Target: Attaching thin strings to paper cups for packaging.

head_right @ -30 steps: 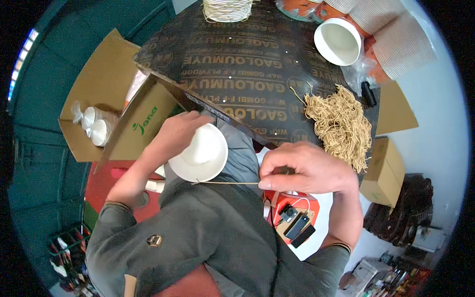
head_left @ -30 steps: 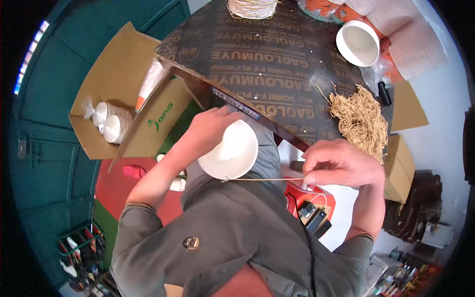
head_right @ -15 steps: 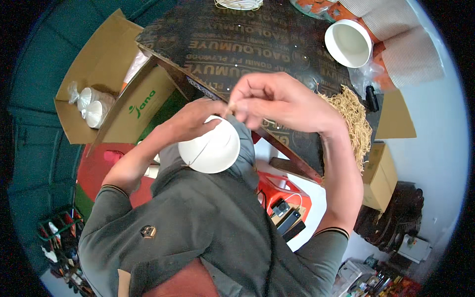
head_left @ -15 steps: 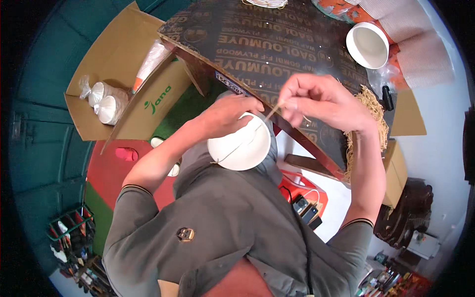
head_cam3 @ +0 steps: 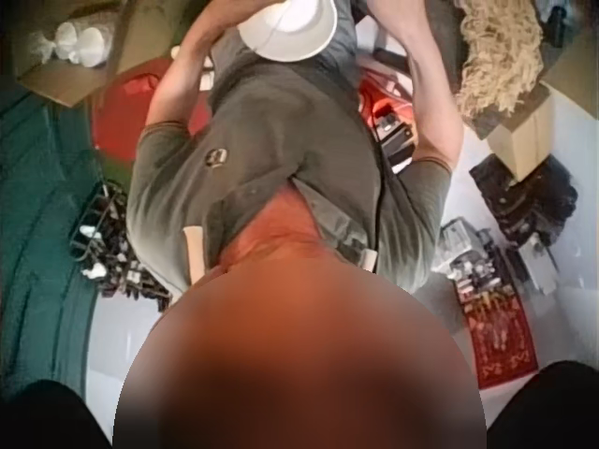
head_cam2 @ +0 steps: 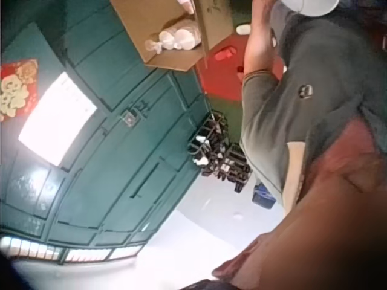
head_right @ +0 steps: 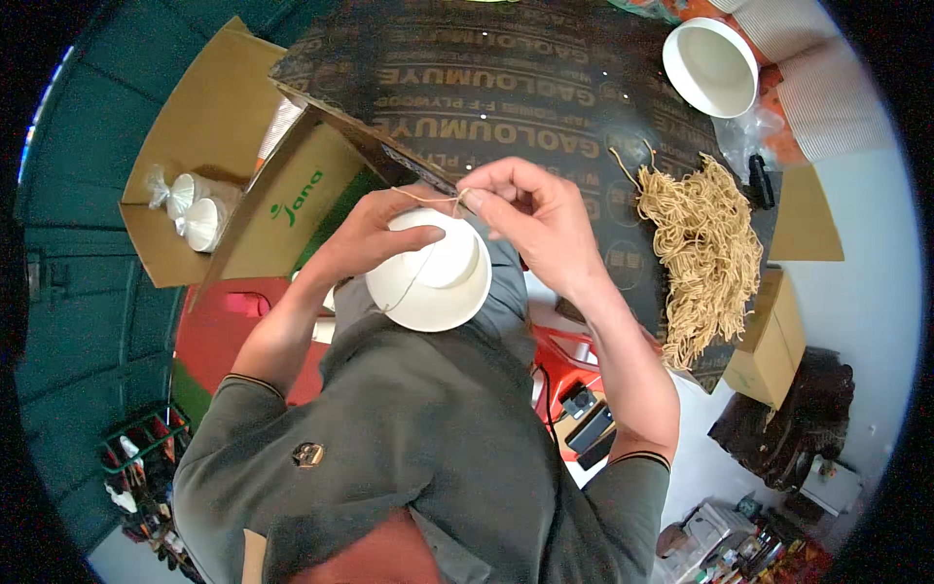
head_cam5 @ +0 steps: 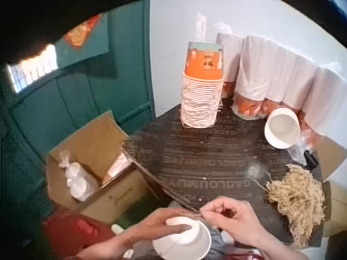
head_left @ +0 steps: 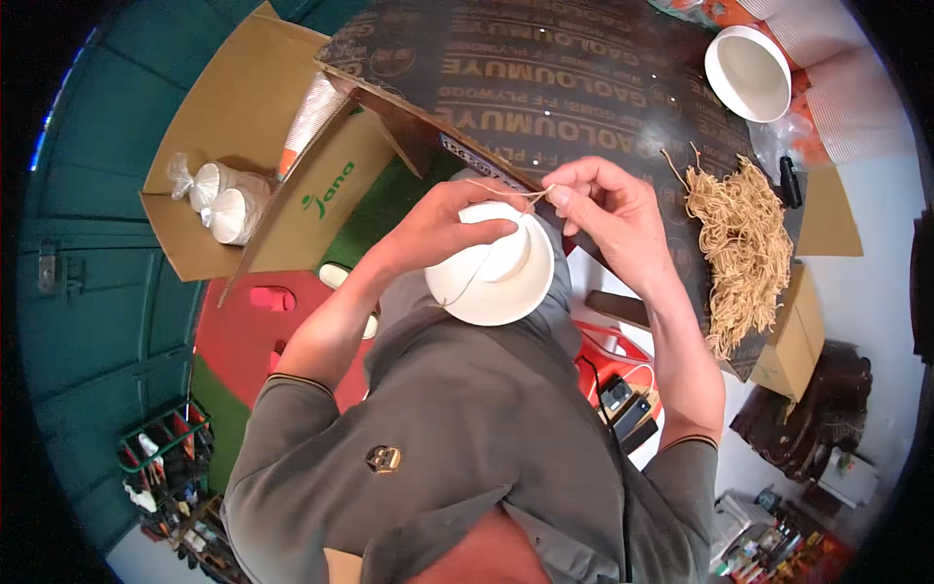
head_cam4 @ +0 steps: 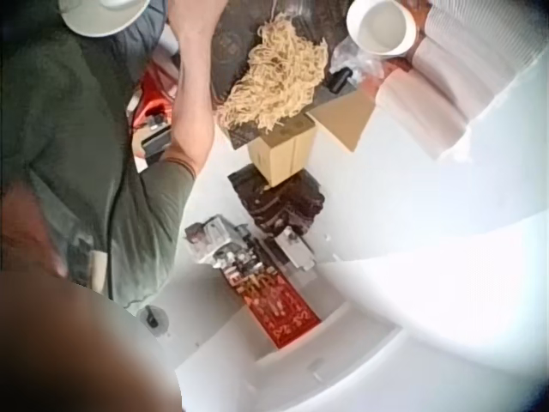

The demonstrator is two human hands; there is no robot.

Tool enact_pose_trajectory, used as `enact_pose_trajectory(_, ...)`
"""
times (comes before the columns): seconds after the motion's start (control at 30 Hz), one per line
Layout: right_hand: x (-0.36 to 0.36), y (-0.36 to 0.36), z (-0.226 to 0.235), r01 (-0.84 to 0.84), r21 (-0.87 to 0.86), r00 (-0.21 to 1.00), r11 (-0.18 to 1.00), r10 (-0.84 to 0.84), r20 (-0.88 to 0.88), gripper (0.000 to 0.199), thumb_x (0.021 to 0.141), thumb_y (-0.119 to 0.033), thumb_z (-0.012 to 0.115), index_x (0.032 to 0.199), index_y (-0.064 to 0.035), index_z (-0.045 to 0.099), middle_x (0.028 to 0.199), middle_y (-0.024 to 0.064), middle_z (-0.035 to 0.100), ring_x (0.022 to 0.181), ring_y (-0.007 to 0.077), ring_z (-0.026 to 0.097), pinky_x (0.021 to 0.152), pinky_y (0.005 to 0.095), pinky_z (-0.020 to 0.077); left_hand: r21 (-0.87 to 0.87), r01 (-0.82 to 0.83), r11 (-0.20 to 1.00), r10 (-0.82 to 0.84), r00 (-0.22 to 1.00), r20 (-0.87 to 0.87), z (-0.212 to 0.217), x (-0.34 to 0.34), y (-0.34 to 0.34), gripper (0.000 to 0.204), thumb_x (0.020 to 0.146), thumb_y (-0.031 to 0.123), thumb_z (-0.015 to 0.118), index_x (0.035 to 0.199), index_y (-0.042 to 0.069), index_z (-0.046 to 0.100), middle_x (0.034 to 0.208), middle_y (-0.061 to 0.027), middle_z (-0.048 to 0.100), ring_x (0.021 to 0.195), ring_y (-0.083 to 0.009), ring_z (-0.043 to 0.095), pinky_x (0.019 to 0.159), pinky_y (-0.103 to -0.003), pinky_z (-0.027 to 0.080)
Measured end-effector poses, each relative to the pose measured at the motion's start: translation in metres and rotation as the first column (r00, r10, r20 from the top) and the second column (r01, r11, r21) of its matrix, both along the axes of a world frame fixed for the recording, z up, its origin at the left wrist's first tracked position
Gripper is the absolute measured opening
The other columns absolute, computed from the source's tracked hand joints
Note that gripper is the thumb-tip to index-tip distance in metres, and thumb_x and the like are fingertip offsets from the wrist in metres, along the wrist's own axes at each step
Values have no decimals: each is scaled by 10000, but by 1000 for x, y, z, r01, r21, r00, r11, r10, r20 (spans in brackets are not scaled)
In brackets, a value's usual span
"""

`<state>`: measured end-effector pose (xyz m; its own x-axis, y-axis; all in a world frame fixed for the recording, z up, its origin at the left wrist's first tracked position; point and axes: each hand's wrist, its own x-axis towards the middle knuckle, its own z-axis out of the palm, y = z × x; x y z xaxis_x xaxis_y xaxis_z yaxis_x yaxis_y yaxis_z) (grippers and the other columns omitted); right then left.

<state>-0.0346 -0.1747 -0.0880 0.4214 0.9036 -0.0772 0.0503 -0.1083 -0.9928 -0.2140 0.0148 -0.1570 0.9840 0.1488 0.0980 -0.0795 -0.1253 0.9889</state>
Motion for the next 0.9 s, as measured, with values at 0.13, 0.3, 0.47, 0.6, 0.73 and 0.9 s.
enact_pose_trajectory(0.13,-15,-8,-26,95,55,995,994,-96,11,130,1063,-95,754,1167,-18,771,949,-11,727,849,51,656,756,232,524,-261,13,965,-13,1000,0,-5,-3,-4,263,1101,122,672,1319,12,768,1296,-90,782,1234,-185,696,1094,-353,527)
enact_pose_trajectory(0.3,-24,-19,-33,89,126,989,988,-103,107,122,1042,-79,770,1144,-12,774,1056,23,730,861,76,650,772,259,531,-272,-10,962,11,1000,4,-1,-3,-8,303,1162,181,576,1156,-16,806,1160,-91,812,1166,-183,722,1062,-346,540)
enact_pose_trajectory(0.47,-25,-33,-21,-63,64,916,996,32,400,136,1002,-40,779,1131,3,790,1063,64,732,919,129,665,817,295,536,-268,7,963,-16,999,-32,3,-4,-10,332,1159,209,585,1059,-13,811,1104,-82,815,1100,-167,733,1011,-344,550)
enact_pose_trajectory(0.6,-16,-37,-27,-46,34,974,998,37,225,135,1054,-86,736,1130,9,794,1061,81,741,934,136,697,827,294,551,-315,36,949,-33,999,16,-1,0,-18,336,1156,217,590,1042,-15,806,1082,-71,811,1082,-146,725,1000,-330,549)
enact_pose_trajectory(0.73,-34,-23,-44,156,-13,982,988,-157,-103,221,1133,-162,662,1234,18,740,1002,57,771,882,128,730,782,285,590,-289,23,957,-35,999,-37,-5,2,-26,274,1140,182,613,1077,-18,789,1076,-62,801,1086,-118,706,990,-314,549)
enact_pose_trajectory(0.9,-46,-23,-46,252,-42,956,967,-242,166,214,1136,-156,651,1232,19,730,978,92,790,893,143,773,781,313,615,-312,-55,949,44,998,-42,-19,-7,-27,198,1094,69,620,1234,-10,736,1220,-66,759,1163,-125,684,1035,-322,538)
